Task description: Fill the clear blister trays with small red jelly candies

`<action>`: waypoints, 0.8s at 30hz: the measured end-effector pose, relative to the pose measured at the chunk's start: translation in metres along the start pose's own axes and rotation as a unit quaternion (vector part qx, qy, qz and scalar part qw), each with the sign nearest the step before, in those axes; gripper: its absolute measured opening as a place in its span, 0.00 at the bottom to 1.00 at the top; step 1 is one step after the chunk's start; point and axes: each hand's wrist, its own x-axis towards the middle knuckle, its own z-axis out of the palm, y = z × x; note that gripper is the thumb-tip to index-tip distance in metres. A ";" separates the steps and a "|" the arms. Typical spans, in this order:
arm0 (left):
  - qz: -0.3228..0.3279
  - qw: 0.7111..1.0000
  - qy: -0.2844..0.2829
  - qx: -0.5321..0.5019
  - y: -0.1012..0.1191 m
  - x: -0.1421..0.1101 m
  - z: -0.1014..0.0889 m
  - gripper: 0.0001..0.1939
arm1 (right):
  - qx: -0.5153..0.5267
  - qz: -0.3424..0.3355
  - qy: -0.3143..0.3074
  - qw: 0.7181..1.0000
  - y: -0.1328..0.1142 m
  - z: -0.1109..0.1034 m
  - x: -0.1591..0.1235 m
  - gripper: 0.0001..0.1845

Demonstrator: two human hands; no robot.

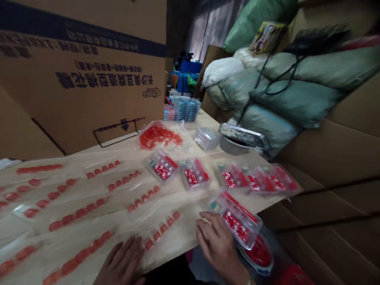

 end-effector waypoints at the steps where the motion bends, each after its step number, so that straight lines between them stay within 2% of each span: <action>1: 0.007 1.000 -0.007 -0.008 0.001 0.007 0.002 0.19 | -0.038 0.018 0.009 0.999 0.010 -0.012 -0.003 0.09; 3: -0.012 1.000 -0.010 -0.018 0.001 0.013 0.007 0.19 | -0.102 0.069 0.012 0.992 0.035 -0.034 -0.013 0.11; 5: -0.048 0.998 -0.017 -0.026 0.000 0.011 0.011 0.19 | -0.143 0.106 -0.033 0.983 0.060 -0.049 -0.024 0.23; 8: -0.081 0.996 -0.032 -0.033 0.000 0.009 0.013 0.18 | -0.162 0.127 -0.116 0.972 0.082 -0.055 -0.034 0.40; 11: -0.098 0.994 -0.043 -0.035 0.001 0.010 0.011 0.18 | -0.139 0.127 -0.155 0.970 0.088 -0.052 -0.032 0.43; 15: -0.110 0.993 -0.040 -0.032 0.002 0.012 0.009 0.19 | -0.092 0.127 -0.170 0.973 0.092 -0.056 -0.020 0.43; 19: -0.136 0.989 -0.044 -0.031 0.003 0.023 0.015 0.16 | -0.084 0.105 -0.147 0.980 0.084 -0.065 -0.010 0.42; 22: -0.156 0.985 -0.052 -0.047 0.002 0.037 0.023 0.13 | -0.052 0.055 -0.149 0.986 0.054 -0.063 -0.008 0.41; 24: -0.174 0.980 -0.071 -0.065 -0.003 0.046 0.028 0.13 | 0.008 0.011 -0.205 0.979 0.026 -0.052 -0.009 0.42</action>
